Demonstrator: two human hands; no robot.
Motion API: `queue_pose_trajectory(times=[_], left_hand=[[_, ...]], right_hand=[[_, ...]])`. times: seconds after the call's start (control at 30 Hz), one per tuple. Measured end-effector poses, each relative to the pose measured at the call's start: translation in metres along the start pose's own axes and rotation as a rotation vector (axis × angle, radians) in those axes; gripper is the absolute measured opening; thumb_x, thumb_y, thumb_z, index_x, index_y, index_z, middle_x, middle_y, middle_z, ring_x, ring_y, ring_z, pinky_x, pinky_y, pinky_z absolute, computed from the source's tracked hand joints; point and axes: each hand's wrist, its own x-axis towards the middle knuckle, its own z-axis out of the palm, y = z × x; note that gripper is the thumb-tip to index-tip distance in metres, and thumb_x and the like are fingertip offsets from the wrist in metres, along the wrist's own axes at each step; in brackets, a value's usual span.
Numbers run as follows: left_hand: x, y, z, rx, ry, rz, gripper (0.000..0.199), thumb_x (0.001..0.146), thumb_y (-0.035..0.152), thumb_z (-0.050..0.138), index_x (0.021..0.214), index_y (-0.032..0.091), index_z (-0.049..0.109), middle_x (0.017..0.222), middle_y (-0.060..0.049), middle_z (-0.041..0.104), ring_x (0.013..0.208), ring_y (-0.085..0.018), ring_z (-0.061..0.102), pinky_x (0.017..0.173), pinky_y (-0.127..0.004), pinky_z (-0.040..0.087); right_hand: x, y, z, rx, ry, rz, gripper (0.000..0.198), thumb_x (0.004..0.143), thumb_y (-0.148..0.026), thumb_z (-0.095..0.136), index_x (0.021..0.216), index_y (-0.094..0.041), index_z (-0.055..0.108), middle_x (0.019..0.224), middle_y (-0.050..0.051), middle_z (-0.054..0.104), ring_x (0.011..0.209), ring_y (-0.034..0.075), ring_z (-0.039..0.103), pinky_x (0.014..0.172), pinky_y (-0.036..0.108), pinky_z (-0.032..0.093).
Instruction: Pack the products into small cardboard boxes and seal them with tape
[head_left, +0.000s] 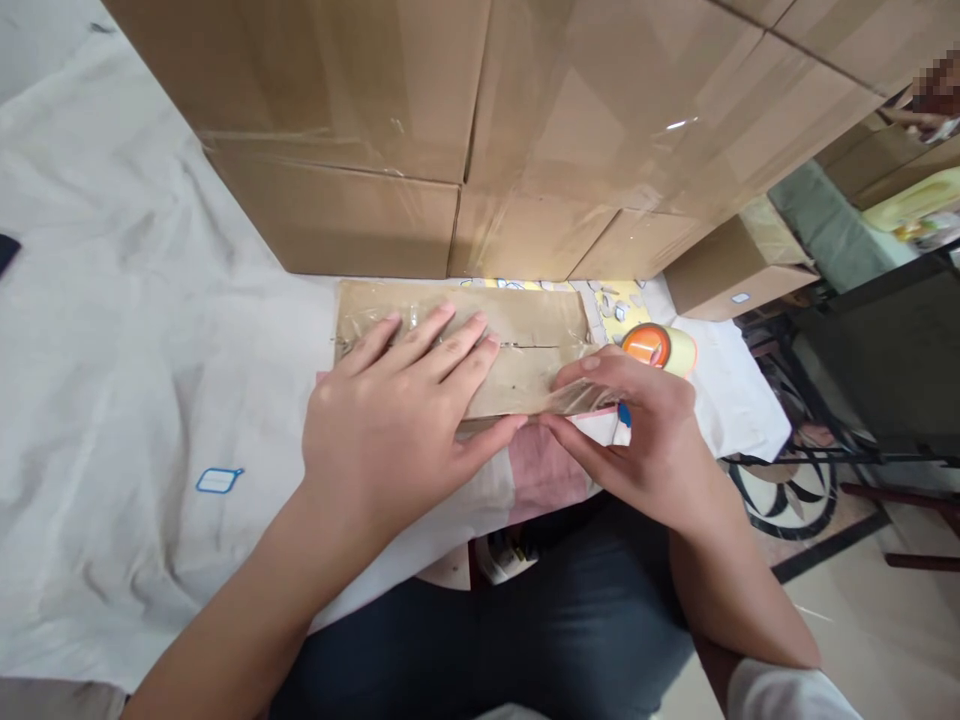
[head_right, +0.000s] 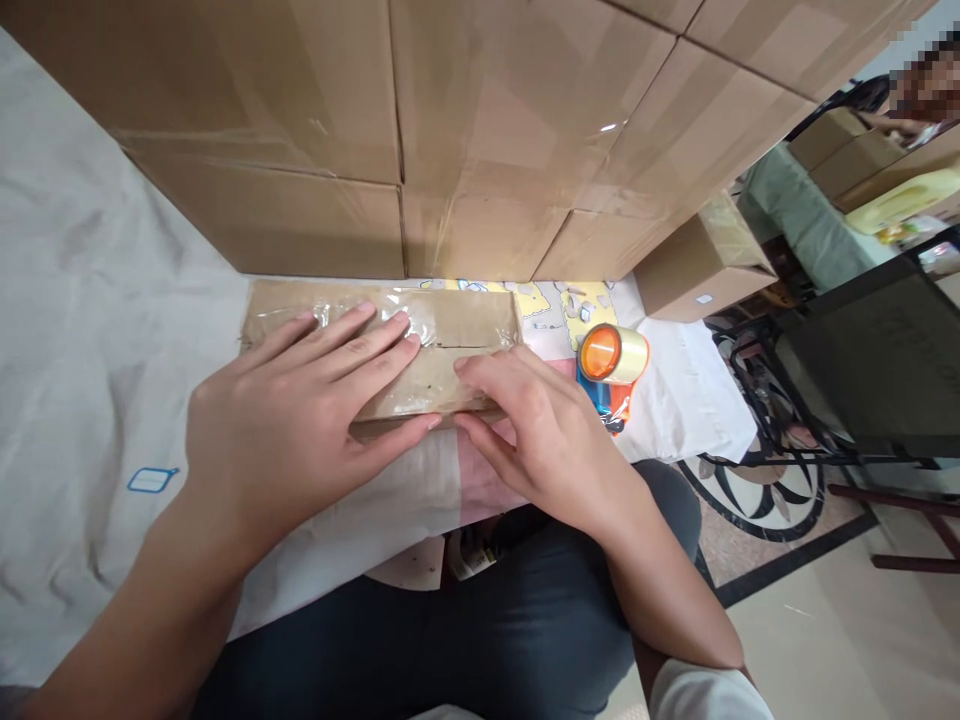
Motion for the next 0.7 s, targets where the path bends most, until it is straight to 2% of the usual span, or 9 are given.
queue_pose_trajectory(times=[0.1,0.2,0.27,0.33,0.43,0.57,0.7], left_hand=[[0.000,0.000,-0.001,0.000,-0.003,-0.006,0.046,0.097,0.055,0.050,0.133,0.030,0.065,0.141,-0.002,0.064,0.136,-0.032,0.056,0.117,-0.052,0.041],[0.000,0.000,-0.002,-0.015,-0.022,-0.008,0.048,0.097,0.055,0.050,0.135,0.029,0.064,0.142,-0.002,0.064,0.137,-0.033,0.055,0.118,-0.053,0.040],[0.000,0.000,-0.002,-0.022,-0.040,-0.007,0.048,0.097,0.054,0.050,0.137,0.029,0.063,0.143,-0.003,0.063,0.138,-0.034,0.054,0.118,-0.054,0.040],[0.000,0.000,-0.002,-0.031,-0.046,-0.011,0.048,0.097,0.054,0.050,0.137,0.030,0.063,0.144,-0.002,0.063,0.138,-0.035,0.054,0.117,-0.056,0.040],[0.000,0.000,-0.002,-0.043,-0.046,-0.021,0.048,0.097,0.053,0.051,0.137,0.030,0.063,0.143,-0.002,0.063,0.138,-0.035,0.053,0.118,-0.055,0.040],[0.001,-0.001,-0.003,-0.026,-0.054,-0.007,0.045,0.097,0.055,0.052,0.133,0.030,0.065,0.141,-0.003,0.065,0.138,-0.034,0.054,0.116,-0.054,0.041],[0.001,-0.003,-0.002,-0.013,-0.044,0.011,0.043,0.098,0.054,0.051,0.131,0.031,0.066,0.141,-0.002,0.064,0.137,-0.033,0.055,0.115,-0.054,0.043]], right_hand=[[0.000,0.001,-0.002,0.007,0.020,0.005,0.043,0.088,-0.018,0.074,0.125,-0.027,0.056,0.107,0.005,0.071,0.089,0.022,0.070,0.076,0.037,0.060],[0.002,0.003,-0.002,0.019,0.039,0.049,0.028,0.090,-0.022,0.071,0.117,-0.027,0.062,0.092,0.002,0.071,0.075,0.018,0.068,0.068,0.035,0.058],[0.006,0.002,-0.002,0.052,0.108,0.067,0.021,0.092,-0.024,0.069,0.112,-0.028,0.064,0.087,0.002,0.069,0.072,0.018,0.065,0.064,0.034,0.056],[0.013,0.001,-0.002,0.077,0.202,0.047,0.014,0.093,-0.023,0.067,0.106,-0.028,0.065,0.087,0.002,0.068,0.076,0.019,0.066,0.067,0.036,0.056],[0.029,-0.002,-0.002,0.049,0.277,0.034,0.007,0.093,-0.021,0.068,0.090,-0.028,0.068,0.095,0.004,0.068,0.090,0.022,0.066,0.081,0.043,0.057],[0.050,0.001,0.002,0.054,0.230,0.112,0.009,0.092,-0.025,0.070,0.083,-0.026,0.069,0.110,0.007,0.067,0.110,0.026,0.064,0.099,0.048,0.053],[0.058,0.013,0.011,0.058,0.141,0.188,0.017,0.094,-0.033,0.068,0.081,-0.022,0.067,0.111,0.007,0.067,0.111,0.026,0.065,0.097,0.047,0.054]])
